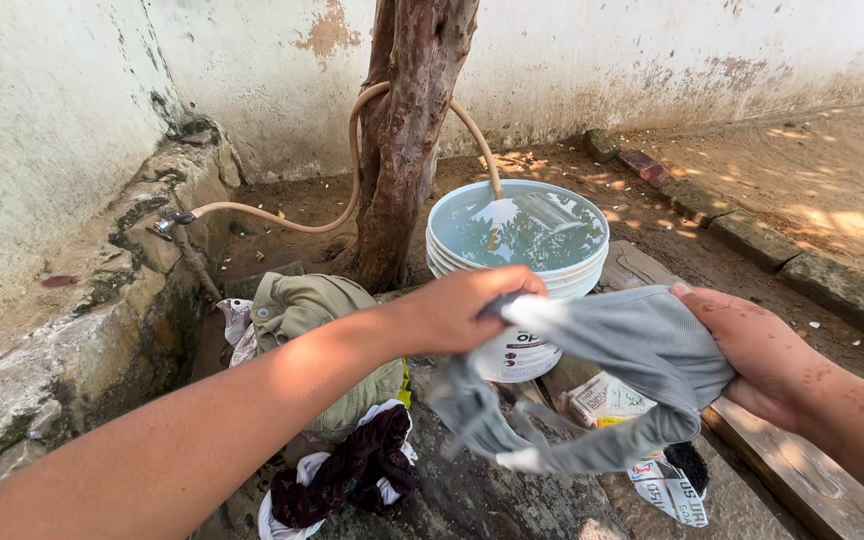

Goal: The person unwraps a bar of soap, wets clothing with water scooped from a bucket using a mug, rubs the soap onto the fabric, scrubs the garments by hand, and rinses them.

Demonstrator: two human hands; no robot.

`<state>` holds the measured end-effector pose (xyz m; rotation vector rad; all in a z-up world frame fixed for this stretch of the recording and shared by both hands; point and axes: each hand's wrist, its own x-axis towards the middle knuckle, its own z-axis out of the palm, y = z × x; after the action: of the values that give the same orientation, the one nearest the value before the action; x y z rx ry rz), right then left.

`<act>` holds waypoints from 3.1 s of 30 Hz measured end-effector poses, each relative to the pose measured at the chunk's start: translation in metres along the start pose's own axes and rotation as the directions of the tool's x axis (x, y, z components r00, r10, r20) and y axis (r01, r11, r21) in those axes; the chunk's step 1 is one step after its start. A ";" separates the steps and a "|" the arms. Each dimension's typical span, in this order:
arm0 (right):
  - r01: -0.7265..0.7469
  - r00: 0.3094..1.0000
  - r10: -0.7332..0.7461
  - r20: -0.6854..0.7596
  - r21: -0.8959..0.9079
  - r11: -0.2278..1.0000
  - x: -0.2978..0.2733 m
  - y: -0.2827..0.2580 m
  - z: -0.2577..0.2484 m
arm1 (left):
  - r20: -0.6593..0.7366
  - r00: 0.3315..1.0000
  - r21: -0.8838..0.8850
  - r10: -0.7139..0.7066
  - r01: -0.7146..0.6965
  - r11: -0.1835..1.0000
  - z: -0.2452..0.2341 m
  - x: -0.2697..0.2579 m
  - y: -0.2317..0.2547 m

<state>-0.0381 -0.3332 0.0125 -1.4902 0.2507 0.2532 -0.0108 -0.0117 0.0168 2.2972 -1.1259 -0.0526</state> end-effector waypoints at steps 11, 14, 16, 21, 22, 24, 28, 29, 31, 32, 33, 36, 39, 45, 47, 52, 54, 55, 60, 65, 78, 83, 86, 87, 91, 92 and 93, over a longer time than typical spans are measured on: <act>0.535 0.840 -0.479 0.256 -0.540 0.650 -0.009 0.019 0.047 | -0.620 0.741 -0.405 -0.257 -0.022 0.914 0.033 0.033 0.055; 0.580 0.814 -0.495 0.304 -0.380 0.721 0.007 0.022 0.039 | -0.520 0.802 -0.397 -0.295 0.079 0.914 0.028 0.044 0.043; 0.583 0.810 -0.492 0.320 -0.341 0.738 0.013 0.023 0.035 | -0.375 0.903 -0.449 -0.211 0.022 0.893 0.020 0.047 0.030; 0.590 0.799 -0.484 0.356 -0.316 0.743 0.014 0.022 0.037 | -0.029 0.984 -0.821 -0.174 0.076 0.566 0.012 0.030 0.023; 0.607 0.789 -0.479 0.385 -0.371 0.703 0.010 0.025 0.036 | 0.081 0.993 -0.874 -0.092 0.115 0.473 0.009 0.026 0.025; 0.625 0.778 -0.474 0.413 -0.427 0.653 0.008 0.029 0.033 | 0.146 0.988 -0.892 -0.053 0.154 0.425 0.005 0.019 0.029; 0.462 0.878 -0.440 0.187 -0.571 0.679 0.010 0.026 0.022 | 0.059 0.983 -0.775 0.175 -0.066 0.628 -0.003 0.008 0.024; 0.298 0.871 -0.492 0.006 -0.801 0.519 0.009 0.023 0.018 | 0.059 0.983 -0.775 0.175 -0.065 0.629 -0.003 0.008 0.021; 0.327 0.828 -0.559 0.031 -0.838 0.437 0.004 0.018 0.008 | -0.167 0.973 0.035 -0.160 0.168 0.985 -0.003 0.005 0.015; 0.348 0.781 -0.621 0.063 -0.869 0.351 0.003 0.017 0.005 | -0.167 0.973 0.035 -0.162 0.170 0.985 -0.003 0.002 0.011; 0.352 0.781 -0.621 0.067 -0.869 0.349 0.004 0.014 0.002 | -0.234 0.938 0.243 -0.255 0.310 0.919 -0.003 -0.002 0.006; 0.152 0.779 -0.626 -0.029 -0.960 0.234 0.012 0.005 -0.008 | -0.344 0.823 0.219 -0.451 0.538 0.814 -0.007 -0.003 -0.015; -0.035 0.927 -0.343 -0.155 -0.943 0.332 0.024 0.008 -0.014 | -0.268 0.767 -0.255 -0.583 0.527 0.811 0.000 0.014 -0.035; -0.318 0.944 0.323 -0.065 -0.433 0.843 0.017 0.018 0.008 | 0.110 0.753 -0.870 -0.649 0.389 0.303 0.019 0.039 -0.022; -0.320 0.908 0.382 0.175 -0.300 0.899 0.011 0.011 0.006 | 0.141 0.788 -0.927 -0.600 0.318 0.200 0.015 0.037 -0.017; -0.070 0.779 0.289 0.557 -0.381 0.922 0.012 0.019 -0.032 | 0.053 0.763 -0.995 -0.645 0.091 0.026 -0.018 0.028 -0.035; -0.002 0.769 0.216 0.602 -0.335 0.942 0.026 0.024 -0.047 | 0.102 0.799 -0.985 -0.592 0.164 0.050 -0.023 0.021 -0.046; -0.015 0.941 0.203 0.271 -0.566 0.824 0.034 0.028 -0.053 | 0.155 0.827 -0.969 -0.540 0.235 0.081 -0.025 0.016 -0.050; -0.231 0.933 0.003 -0.359 -0.595 0.770 0.065 0.031 -0.099 | 0.133 0.856 -0.646 -0.500 0.457 0.611 -0.016 -0.001 -0.068; -0.215 0.959 0.166 -0.231 -0.203 0.955 0.061 0.037 -0.062 | -0.414 0.795 0.060 -0.443 0.509 0.859 0.011 0.005 -0.091; -0.095 0.993 0.119 0.010 -0.536 0.839 0.018 0.016 -0.016 | 0.103 0.676 -0.724 -0.729 0.554 0.411 -0.015 -0.021 -0.121; -0.196 0.950 -0.180 -0.255 -0.936 0.293 0.040 0.020 -0.031 | -0.087 0.564 -0.680 -0.821 0.568 0.463 -0.008 -0.018 -0.116; 0.070 0.924 -0.337 -0.179 -0.789 0.610 0.064 0.029 -0.055 | -0.067 0.600 -0.646 -0.797 0.583 0.493 -0.009 -0.007 -0.110; 0.068 0.924 -0.336 -0.180 -0.790 0.610 0.073 0.033 -0.057 | -0.006 0.610 -0.758 -0.793 0.514 0.401 -0.011 -0.004 -0.109; 0.028 0.954 -0.105 -0.280 -0.266 0.963 0.079 0.031 -0.049 | 0.018 0.706 -0.915 -0.708 0.297 0.273 -0.017 -0.003 -0.103; 0.015 0.959 -0.063 -0.275 -0.171 0.985 0.075 0.027 -0.045 | 0.016 0.707 -0.915 -0.707 0.295 0.274 -0.017 -0.004 -0.098; 0.017 0.959 -0.064 -0.277 -0.171 0.985 0.071 0.021 -0.042 | 0.072 0.693 -0.870 -0.717 0.395 0.295 -0.016 -0.005 -0.091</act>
<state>0.0225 -0.3731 -0.0329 -1.6966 0.4353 0.0272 0.0552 0.0433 -0.0174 1.5406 0.0671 -0.3860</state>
